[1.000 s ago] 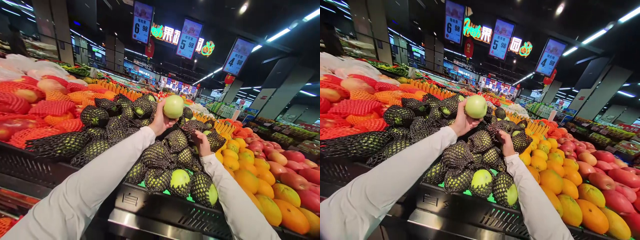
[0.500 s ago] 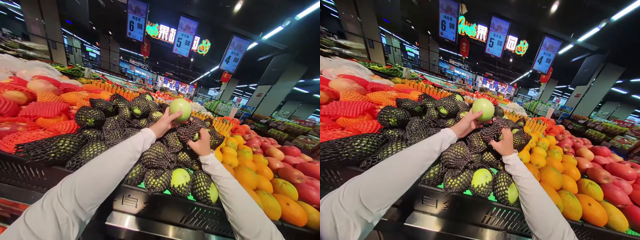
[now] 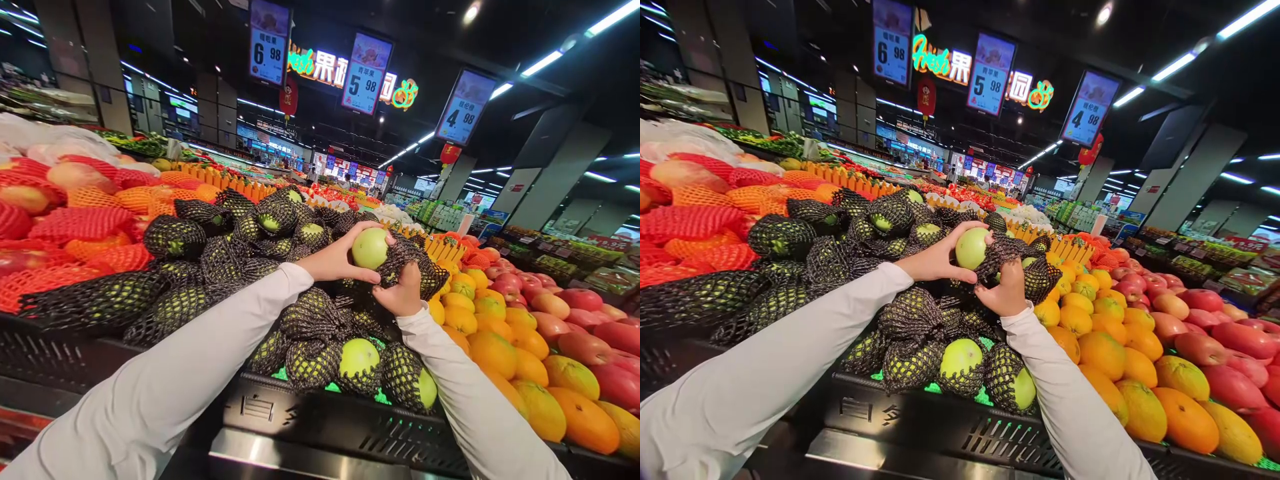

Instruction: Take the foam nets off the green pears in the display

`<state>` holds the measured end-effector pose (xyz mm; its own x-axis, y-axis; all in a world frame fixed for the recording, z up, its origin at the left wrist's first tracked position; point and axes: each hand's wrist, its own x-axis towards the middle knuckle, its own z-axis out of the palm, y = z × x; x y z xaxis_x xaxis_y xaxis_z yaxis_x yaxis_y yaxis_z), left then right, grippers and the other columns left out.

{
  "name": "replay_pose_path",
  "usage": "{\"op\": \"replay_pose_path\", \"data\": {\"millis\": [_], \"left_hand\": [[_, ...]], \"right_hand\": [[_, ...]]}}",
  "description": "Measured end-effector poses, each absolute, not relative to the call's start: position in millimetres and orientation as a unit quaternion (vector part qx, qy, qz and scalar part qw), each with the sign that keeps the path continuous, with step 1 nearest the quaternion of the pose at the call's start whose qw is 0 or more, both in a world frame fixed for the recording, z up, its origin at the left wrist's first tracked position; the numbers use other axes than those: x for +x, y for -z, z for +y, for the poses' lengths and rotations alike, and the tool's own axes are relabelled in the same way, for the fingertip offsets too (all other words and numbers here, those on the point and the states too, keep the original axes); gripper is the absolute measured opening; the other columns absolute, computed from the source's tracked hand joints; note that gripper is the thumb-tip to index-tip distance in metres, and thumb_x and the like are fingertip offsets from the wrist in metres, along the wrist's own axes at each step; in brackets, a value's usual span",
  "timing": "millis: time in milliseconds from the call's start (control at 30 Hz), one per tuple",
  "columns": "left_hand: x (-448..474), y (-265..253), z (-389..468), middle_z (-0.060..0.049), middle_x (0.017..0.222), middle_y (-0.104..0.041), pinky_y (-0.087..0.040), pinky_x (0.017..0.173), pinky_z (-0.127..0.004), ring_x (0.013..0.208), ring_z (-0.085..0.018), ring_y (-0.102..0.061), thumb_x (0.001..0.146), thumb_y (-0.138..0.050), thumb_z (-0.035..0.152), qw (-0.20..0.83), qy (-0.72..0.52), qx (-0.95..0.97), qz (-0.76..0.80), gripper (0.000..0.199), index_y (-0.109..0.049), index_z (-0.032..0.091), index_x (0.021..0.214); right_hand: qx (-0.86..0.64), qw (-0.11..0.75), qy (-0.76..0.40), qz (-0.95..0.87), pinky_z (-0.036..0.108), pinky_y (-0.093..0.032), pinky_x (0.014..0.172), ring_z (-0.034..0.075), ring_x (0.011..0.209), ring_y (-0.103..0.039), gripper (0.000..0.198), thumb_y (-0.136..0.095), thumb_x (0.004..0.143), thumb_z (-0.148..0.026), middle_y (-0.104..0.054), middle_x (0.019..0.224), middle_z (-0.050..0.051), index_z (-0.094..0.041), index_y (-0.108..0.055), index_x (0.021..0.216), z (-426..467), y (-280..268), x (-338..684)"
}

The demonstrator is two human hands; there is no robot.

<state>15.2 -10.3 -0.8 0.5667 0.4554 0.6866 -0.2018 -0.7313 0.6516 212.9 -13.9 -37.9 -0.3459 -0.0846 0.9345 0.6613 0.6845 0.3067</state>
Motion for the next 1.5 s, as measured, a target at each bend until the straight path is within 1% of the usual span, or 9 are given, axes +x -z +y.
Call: {"op": "replay_pose_path", "data": {"millis": [167, 333, 633, 733, 833, 1033, 1200, 1333, 1500], "left_hand": [[15, 2, -5, -0.013, 0.134, -0.054, -0.042, 0.105, -0.044, 0.124, -0.03, -0.053, 0.075, -0.077, 0.048, 0.372, -0.493, 0.782, 0.088, 0.064, -0.048, 0.023, 0.126], [12, 4, -5, -0.01, 0.121, -0.061, -0.051, 0.09, -0.039, 0.109, -0.026, -0.062, 0.066, -0.085, 0.04, 0.449, -0.463, 0.758, 0.095, 0.068, -0.046, 0.024, 0.12], [9, -5, -20, -0.01, 0.14, -0.052, -0.042, 0.109, -0.045, 0.13, -0.031, -0.052, 0.065, -0.085, 0.033, 0.358, -0.367, 0.855, 0.084, 0.079, -0.046, 0.026, 0.133], [11, -2, -21, -0.011, 0.136, -0.052, -0.042, 0.109, -0.045, 0.128, -0.031, -0.053, 0.051, -0.092, 0.031, 0.314, -0.37, 0.868, 0.102, 0.094, -0.042, 0.026, 0.131], [13, 0, -21, -0.01, 0.128, -0.054, -0.044, 0.106, -0.044, 0.123, -0.029, -0.055, 0.055, -0.09, 0.032, 0.305, -0.387, 0.863, 0.11, 0.084, -0.042, 0.025, 0.124], [13, -1, -21, -0.009, 0.127, -0.055, -0.037, 0.113, -0.046, 0.127, -0.031, -0.052, 0.061, -0.084, 0.03, 0.255, -0.417, 0.865, 0.109, 0.076, -0.045, 0.021, 0.125], [12, -4, -27, -0.01, 0.134, -0.055, -0.039, 0.111, -0.041, 0.126, -0.03, -0.053, 0.063, -0.082, 0.031, 0.245, -0.379, 0.885, 0.116, 0.082, -0.043, 0.02, 0.134], [13, -3, -30, -0.011, 0.133, -0.057, -0.045, 0.105, -0.039, 0.119, -0.029, -0.059, 0.059, -0.084, 0.031, 0.233, -0.365, 0.892, 0.126, 0.091, -0.041, 0.018, 0.138], [15, -1, -29, -0.011, 0.134, -0.057, -0.045, 0.105, -0.04, 0.119, -0.029, -0.059, 0.057, -0.083, 0.029, 0.22, -0.372, 0.893, 0.124, 0.088, -0.045, 0.02, 0.136]], "right_hand": [[-0.202, 0.533, 0.336, -0.75, 0.049, -0.058, 0.075, 0.031, 0.089, -0.065, 0.057, -0.062, 0.069, -0.029, -0.066, 0.099, 0.01, -0.021, -0.051, 0.125, -19, 36, 213], [-0.201, 0.543, 0.338, -0.742, 0.052, -0.058, 0.079, 0.033, 0.094, -0.066, 0.069, -0.067, 0.07, -0.043, -0.066, 0.107, 0.012, -0.021, -0.046, 0.132, -19, 40, 218], [-0.189, 0.5, 0.336, -0.775, 0.059, -0.052, 0.091, 0.038, 0.117, -0.057, 0.083, -0.074, 0.069, -0.049, -0.057, 0.125, 0.012, -0.032, -0.037, 0.142, -25, 40, 212], [-0.145, 0.517, 0.387, -0.749, 0.059, -0.052, 0.086, 0.038, 0.114, -0.056, 0.096, -0.071, 0.072, -0.053, -0.055, 0.121, 0.014, -0.03, -0.022, 0.151, -22, 41, 210], [-0.117, 0.52, 0.417, -0.736, 0.061, -0.049, 0.088, 0.039, 0.113, -0.053, 0.104, -0.066, 0.076, -0.05, -0.051, 0.12, 0.017, -0.022, -0.006, 0.156, -24, 41, 211], [-0.159, 0.518, 0.329, -0.773, 0.045, -0.049, 0.075, 0.029, 0.088, -0.056, 0.043, -0.051, 0.081, -0.029, -0.056, 0.096, 0.009, -0.025, -0.053, 0.124, -45, 25, 210], [-0.145, 0.567, 0.35, -0.731, 0.035, -0.042, 0.063, 0.021, 0.074, -0.052, 0.009, -0.053, 0.082, -0.017, -0.054, 0.08, 0.004, -0.023, -0.056, 0.086, -52, 17, 205], [-0.135, 0.593, 0.35, -0.713, 0.033, -0.041, 0.059, 0.018, 0.067, -0.049, 0.014, -0.063, 0.077, -0.019, -0.052, 0.075, 0.001, -0.024, -0.05, 0.081, -56, 15, 201], [-0.174, 0.606, 0.352, -0.692, 0.039, -0.044, 0.067, 0.022, 0.074, -0.054, 0.019, -0.056, 0.079, -0.022, -0.054, 0.082, 0.003, -0.026, -0.053, 0.097, -57, 23, 199]]}}
